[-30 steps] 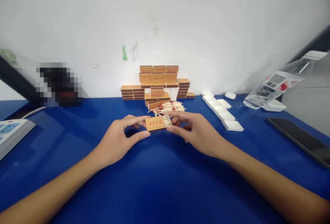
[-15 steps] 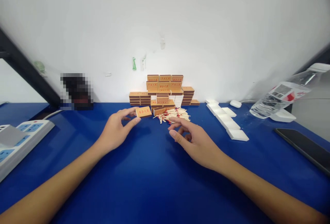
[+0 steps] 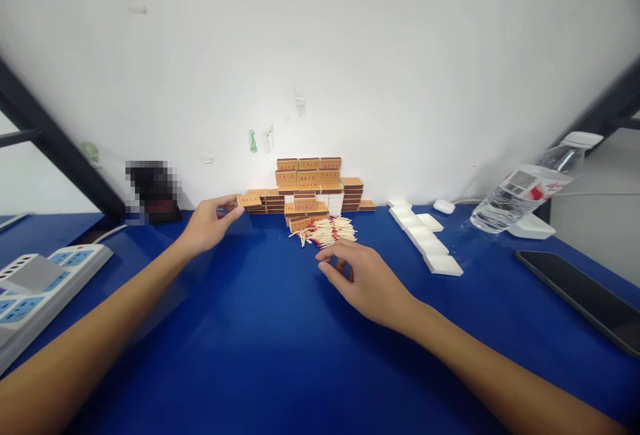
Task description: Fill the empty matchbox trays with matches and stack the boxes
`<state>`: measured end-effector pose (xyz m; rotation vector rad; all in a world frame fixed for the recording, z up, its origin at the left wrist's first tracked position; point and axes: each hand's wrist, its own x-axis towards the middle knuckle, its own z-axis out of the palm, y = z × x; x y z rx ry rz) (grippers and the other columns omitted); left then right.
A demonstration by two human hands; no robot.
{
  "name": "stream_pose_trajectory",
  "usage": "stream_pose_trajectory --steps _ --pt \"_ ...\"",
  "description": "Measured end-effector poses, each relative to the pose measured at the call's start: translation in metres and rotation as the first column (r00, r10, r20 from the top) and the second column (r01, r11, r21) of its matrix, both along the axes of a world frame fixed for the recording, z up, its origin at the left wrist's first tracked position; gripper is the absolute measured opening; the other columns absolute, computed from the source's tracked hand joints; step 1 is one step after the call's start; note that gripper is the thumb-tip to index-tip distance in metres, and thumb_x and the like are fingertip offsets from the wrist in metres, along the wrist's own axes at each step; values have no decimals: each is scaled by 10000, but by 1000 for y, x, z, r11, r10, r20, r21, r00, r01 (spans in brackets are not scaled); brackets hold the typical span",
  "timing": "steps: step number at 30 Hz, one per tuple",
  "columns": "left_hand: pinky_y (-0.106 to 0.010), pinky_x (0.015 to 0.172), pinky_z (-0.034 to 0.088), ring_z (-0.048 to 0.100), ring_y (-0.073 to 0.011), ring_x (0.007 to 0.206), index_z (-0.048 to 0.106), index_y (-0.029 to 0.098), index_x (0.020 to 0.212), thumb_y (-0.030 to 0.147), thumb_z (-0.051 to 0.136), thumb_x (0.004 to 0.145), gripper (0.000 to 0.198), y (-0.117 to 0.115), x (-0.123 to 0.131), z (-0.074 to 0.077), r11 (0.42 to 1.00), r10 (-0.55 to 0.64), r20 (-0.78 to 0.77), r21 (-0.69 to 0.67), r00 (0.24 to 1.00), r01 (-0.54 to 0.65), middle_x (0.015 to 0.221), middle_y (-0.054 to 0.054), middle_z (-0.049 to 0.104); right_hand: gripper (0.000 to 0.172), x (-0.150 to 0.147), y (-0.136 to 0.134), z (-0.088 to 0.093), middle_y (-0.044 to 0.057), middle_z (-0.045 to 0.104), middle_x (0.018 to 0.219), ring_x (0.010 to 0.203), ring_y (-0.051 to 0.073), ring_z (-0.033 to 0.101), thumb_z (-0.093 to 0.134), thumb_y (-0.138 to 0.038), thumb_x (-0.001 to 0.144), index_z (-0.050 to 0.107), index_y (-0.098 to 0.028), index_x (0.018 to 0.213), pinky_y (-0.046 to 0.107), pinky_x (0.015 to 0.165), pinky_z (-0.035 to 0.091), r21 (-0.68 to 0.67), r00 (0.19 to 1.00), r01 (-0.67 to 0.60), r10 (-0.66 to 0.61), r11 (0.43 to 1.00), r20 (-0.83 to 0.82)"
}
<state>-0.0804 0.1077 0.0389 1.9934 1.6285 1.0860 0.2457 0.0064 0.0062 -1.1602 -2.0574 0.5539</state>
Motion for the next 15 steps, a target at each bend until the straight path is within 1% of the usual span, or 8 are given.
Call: stream_pose_trajectory --steps 3,5,7,9,11,13,15 --pt "-394 875 608 757 -279 951 769 176 1255 585 654 896 556 0 7 -19 995 -96 -122 -21 988 94 1066 -81 827 122 1 1 0 30 739 939 707 145 623 625 -202 981 740 -220 1016 314 684 498 16 1000 -4 4 1000 29" --pt "-396 865 599 754 -277 946 758 194 1281 516 630 930 493 0 13 -29 995 -103 -201 -8 974 104 1087 -83 822 122 2 2 1 21 745 925 715 146 622 625 -191 980 742 -223 992 311 690 487 22 998 -15 14 1000 57" --pt "-402 890 581 740 -280 958 780 214 1231 449 656 932 400 2 22 -36 995 -89 -282 21 955 99 1096 -78 816 123 2 3 2 13 749 904 721 147 621 627 -182 978 741 -224 960 308 697 478 27 997 -22 20 999 77" --pt "-438 935 554 718 -308 1003 799 209 1166 379 660 939 316 3 32 -39 996 -37 -353 66 935 64 1096 -91 810 131 3 4 3 10 750 881 723 147 621 624 -174 977 739 -220 933 305 699 470 33 996 -20 17 999 84" --pt "-474 959 531 694 -339 1047 807 198 1116 365 676 941 275 4 41 -40 993 24 -407 115 913 25 1107 -106 804 140 3 4 4 9 754 868 719 148 619 622 -170 977 740 -216 919 302 698 464 35 996 -14 11 999 89" --pt "-481 929 530 687 -349 1025 808 192 1075 389 704 934 263 5 49 -39 989 67 -447 150 892 1 1069 -107 802 147 3 3 5 9 763 865 706 145 616 620 -168 975 739 -214 904 299 694 458 30 995 -11 8 999 95" --pt "-467 883 537 689 -339 978 805 192 1052 409 726 928 262 6 54 -38 984 99 -475 175 874 -16 1024 -100 802 153 3 3 6 7 768 858 687 141 611 617 -167 975 735 -213 887 296 687 451 26 995 -14 11 1000 101"
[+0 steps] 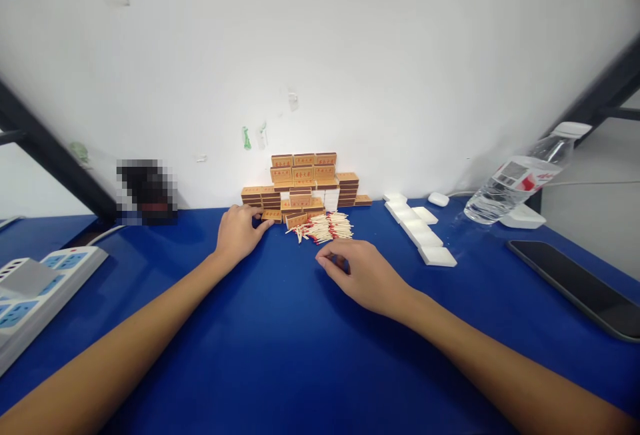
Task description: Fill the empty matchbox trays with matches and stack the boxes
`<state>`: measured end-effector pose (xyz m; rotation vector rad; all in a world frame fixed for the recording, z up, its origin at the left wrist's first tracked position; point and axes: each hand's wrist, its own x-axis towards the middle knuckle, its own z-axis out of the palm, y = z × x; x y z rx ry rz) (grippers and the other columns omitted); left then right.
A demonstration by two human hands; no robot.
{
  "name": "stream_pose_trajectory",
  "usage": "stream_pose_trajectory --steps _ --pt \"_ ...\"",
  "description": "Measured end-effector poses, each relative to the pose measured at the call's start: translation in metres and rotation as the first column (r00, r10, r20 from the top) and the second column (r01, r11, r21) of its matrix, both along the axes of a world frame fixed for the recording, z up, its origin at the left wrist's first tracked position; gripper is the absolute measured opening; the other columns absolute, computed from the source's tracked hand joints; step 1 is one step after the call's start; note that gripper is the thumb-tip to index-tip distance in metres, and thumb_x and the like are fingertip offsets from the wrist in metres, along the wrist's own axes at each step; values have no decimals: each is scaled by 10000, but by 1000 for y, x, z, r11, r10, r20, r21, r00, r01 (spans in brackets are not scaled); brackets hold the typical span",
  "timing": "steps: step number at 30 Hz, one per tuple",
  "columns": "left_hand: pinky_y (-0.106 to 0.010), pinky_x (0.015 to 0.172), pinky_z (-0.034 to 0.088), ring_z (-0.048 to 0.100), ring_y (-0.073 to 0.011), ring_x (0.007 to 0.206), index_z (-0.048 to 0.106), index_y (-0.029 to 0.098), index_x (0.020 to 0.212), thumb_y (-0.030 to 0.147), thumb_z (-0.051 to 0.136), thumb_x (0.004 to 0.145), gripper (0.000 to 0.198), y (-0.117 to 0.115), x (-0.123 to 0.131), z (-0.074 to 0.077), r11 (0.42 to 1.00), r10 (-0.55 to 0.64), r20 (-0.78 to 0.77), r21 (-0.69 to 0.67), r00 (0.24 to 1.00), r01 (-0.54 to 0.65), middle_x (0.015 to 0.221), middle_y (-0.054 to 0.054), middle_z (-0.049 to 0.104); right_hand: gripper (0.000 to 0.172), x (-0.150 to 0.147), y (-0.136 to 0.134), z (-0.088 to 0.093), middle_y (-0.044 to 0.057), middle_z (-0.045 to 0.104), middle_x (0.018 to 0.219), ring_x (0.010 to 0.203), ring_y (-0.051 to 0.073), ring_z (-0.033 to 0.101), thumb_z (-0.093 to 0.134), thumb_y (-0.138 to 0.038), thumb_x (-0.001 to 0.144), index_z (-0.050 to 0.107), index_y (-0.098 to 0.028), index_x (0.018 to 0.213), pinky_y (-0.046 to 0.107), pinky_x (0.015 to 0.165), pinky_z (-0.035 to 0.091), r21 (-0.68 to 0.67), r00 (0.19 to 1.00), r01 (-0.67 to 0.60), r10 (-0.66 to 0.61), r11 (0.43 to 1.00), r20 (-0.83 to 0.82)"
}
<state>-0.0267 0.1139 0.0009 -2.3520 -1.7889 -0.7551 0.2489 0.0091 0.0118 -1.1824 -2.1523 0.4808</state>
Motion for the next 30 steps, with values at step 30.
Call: stream_pose_trajectory --steps 30 --pt "-421 946 539 710 -290 1039 800 212 1009 341 587 1035 250 3 9 8 976 -189 -352 32 917 214 1073 -112 802 163 0 3 -4 -5 727 767 669 150 606 610 -187 964 743 -220 875 297 655 440 -61 998 31 -27 998 61"
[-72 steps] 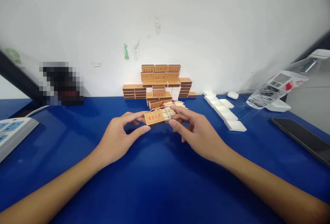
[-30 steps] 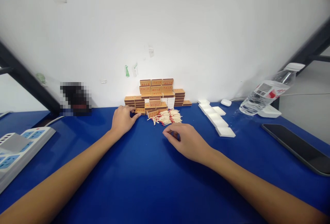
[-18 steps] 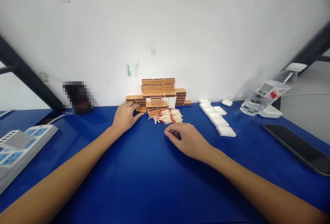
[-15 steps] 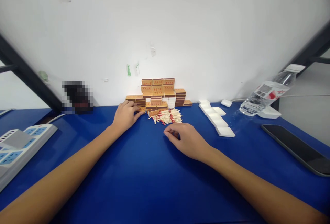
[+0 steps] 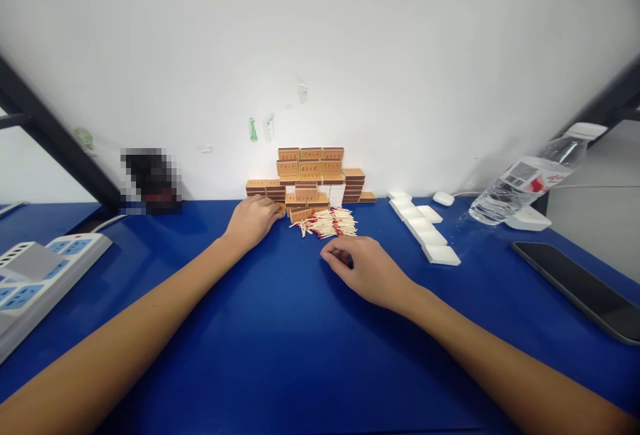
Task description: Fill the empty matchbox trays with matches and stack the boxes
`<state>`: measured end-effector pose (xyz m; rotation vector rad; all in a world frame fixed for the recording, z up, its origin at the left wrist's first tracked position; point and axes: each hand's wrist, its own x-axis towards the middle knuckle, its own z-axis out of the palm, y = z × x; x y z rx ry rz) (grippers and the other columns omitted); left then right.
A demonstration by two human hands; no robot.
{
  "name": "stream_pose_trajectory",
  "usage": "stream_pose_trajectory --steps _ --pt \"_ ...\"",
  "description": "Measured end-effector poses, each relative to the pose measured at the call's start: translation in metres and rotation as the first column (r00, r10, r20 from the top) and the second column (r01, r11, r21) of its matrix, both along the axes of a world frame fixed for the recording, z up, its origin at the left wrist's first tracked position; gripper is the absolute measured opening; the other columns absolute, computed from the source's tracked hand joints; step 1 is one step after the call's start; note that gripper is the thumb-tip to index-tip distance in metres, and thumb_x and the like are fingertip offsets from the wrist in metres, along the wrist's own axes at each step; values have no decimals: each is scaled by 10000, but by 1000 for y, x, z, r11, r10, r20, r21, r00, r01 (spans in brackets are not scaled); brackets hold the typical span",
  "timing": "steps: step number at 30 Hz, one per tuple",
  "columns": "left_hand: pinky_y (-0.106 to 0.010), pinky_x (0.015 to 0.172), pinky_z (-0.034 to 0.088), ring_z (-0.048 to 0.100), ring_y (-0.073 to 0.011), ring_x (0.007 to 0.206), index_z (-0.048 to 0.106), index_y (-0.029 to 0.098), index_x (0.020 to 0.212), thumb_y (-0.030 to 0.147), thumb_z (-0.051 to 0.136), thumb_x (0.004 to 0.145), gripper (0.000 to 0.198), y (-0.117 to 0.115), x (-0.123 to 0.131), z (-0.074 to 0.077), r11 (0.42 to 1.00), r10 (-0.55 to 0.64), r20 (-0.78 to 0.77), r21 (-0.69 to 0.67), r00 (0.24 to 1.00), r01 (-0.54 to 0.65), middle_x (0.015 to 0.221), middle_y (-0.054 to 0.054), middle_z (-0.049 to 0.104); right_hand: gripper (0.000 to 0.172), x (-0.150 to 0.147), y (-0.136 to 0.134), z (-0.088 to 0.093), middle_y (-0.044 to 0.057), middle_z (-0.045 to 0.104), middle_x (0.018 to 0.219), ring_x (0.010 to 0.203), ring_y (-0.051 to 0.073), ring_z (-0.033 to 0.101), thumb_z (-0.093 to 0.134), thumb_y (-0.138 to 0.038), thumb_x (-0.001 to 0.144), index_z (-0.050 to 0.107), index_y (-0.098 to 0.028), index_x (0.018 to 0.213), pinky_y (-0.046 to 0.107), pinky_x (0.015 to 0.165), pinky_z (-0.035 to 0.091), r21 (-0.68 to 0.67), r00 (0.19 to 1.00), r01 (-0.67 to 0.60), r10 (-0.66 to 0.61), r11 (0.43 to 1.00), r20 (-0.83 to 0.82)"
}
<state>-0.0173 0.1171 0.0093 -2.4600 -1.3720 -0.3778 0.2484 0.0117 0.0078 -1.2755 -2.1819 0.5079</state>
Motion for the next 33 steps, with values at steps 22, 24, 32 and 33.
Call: stream_pose_trajectory --steps 22,24,32,33 --pt "-381 820 563 741 -307 990 749 166 1094 413 605 1030 294 -9 1 9 993 108 -49 -39 993 -110 1137 -142 757 214 11 8 7 4 711 732 649 159 591 585 -265 979 710 -221 811 300 643 420 71 998 53 -51 996 -24" --pt "-389 801 564 739 -313 975 751 163 1076 432 591 1031 317 -23 -6 14 993 112 -56 -27 992 -114 1108 -142 758 222 24 22 13 20 728 744 667 173 613 596 -313 972 731 -214 826 306 644 432 77 985 156 -150 985 -80" --pt "-377 771 569 744 -273 939 777 215 1048 442 511 1057 349 -65 -25 7 999 51 8 11 999 -51 1053 -92 795 392 61 114 45 172 779 897 626 183 639 524 -443 1011 734 -118 947 312 561 484 -123 777 595 -608 794 -165" --pt "-376 766 570 746 -271 931 778 217 1047 444 509 1058 352 -67 -27 5 999 35 20 12 999 -35 1035 -87 799 415 62 123 48 177 778 897 633 186 645 514 -463 1016 734 -122 930 314 563 492 -120 767 615 -627 779 -138"
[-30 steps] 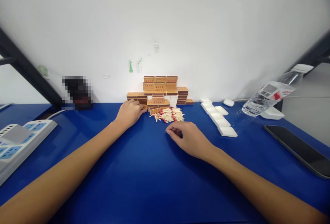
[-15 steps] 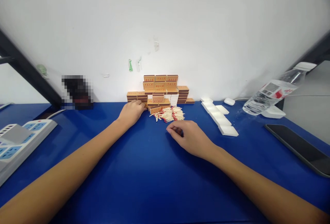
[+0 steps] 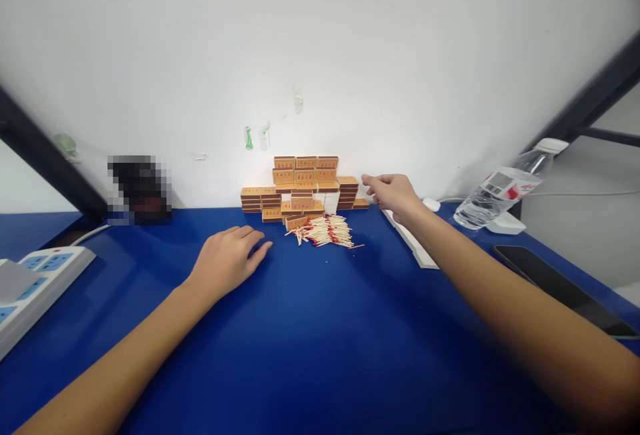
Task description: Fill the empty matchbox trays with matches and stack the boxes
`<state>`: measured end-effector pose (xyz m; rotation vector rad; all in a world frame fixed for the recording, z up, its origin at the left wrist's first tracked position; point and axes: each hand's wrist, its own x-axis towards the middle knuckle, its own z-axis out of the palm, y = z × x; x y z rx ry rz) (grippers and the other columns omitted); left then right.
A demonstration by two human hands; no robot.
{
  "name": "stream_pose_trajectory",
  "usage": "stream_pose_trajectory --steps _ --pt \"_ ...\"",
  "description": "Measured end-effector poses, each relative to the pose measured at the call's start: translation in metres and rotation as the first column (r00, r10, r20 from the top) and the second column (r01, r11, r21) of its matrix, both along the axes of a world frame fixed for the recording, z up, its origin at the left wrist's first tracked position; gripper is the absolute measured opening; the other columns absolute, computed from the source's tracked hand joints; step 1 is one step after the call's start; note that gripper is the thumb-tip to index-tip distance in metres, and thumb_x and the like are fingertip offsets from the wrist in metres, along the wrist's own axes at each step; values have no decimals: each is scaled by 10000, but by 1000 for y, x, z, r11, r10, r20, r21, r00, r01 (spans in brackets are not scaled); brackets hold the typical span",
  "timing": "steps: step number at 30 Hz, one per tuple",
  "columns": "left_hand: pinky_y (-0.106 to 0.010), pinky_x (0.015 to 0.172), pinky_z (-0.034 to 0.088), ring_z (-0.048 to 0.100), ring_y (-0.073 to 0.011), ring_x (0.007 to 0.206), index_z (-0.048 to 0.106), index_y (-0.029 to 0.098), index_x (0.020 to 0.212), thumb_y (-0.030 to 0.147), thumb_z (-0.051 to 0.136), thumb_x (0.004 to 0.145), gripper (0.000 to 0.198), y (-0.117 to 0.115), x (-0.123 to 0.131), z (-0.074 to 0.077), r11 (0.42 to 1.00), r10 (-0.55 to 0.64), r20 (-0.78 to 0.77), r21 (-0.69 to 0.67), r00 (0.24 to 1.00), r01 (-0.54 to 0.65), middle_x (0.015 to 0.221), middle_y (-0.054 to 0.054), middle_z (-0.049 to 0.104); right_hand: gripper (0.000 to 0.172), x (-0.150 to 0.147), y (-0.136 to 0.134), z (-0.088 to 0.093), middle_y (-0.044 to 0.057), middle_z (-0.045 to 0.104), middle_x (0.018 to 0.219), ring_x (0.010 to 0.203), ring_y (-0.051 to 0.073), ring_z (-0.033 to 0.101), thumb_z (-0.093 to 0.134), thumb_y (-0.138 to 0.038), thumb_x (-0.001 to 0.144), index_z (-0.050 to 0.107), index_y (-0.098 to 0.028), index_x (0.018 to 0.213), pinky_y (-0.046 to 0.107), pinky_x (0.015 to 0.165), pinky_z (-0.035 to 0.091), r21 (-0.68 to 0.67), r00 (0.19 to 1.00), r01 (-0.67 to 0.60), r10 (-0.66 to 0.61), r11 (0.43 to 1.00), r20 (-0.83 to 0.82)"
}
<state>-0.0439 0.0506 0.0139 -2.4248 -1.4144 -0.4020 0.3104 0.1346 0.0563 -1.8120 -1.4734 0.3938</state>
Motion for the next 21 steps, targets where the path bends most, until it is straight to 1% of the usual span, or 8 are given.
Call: stream_pose_trajectory --steps 2,4,7,10,13,16,18,21 --pt "-379 748 570 749 -269 896 780 216 1032 438 502 1060 357 -1 -3 -3 999 -35 32 13 999 35 984 -77 804 425 6 11 6 176 778 903 690 207 672 506 -480 1017 736 -133 933 325 600 511 -18 997 44 -43 999 69" --pt "-384 728 570 751 -266 858 780 212 1019 425 491 1064 362 -2 -6 -5 998 -64 68 27 996 62 941 -70 803 373 18 11 10 169 779 926 792 242 701 558 -472 989 742 -151 936 348 673 526 -37 983 82 -75 996 167" --pt "-379 746 584 758 -255 857 784 223 1017 422 498 1062 352 -5 -5 -5 994 -106 96 15 990 105 952 -66 810 255 43 -2 9 157 781 935 914 306 719 726 -437 861 734 -187 807 395 771 522 -110 939 117 -73 987 337" --pt "-376 785 601 764 -249 877 792 233 1007 443 503 1061 361 -9 0 -6 989 -149 106 12 983 148 979 -70 816 260 63 -20 1 161 784 963 955 353 725 768 -457 806 717 -204 772 430 784 520 -178 883 167 -67 970 464" --pt "-374 795 612 767 -245 875 798 235 1005 459 488 1069 387 -11 5 -7 982 -187 116 8 976 187 979 -70 820 360 70 -30 -10 191 782 1032 1005 390 723 745 -557 812 726 -202 871 456 786 525 -208 834 218 -71 953 547" --pt "-376 795 616 770 -247 879 798 238 1006 461 483 1071 391 -12 6 -7 981 -195 128 9 972 195 985 -65 823 497 67 -31 -20 228 772 1115 1051 412 716 715 -632 811 724 -182 1021 461 781 532 -229 767 267 -63 936 638" --pt "-382 791 618 772 -250 881 797 236 1012 459 486 1071 387 -13 5 -7 981 -192 132 20 972 191 997 -61 825 534 64 -29 -25 237 766 1146 1074 419 712 713 -624 805 714 -169 1084 459 786 532 -235 744 283 -58 930 666" --pt "-388 790 618 774 -251 876 796 230 1019 458 487 1072 388 -13 4 -5 982 -189 136 29 972 187 1002 -59 826 522 61 -26 -30 232 762 1166 1098 417 708 728 -561 791 701 -160 1125 453 800 531 -245 762 275 -55 930 646"
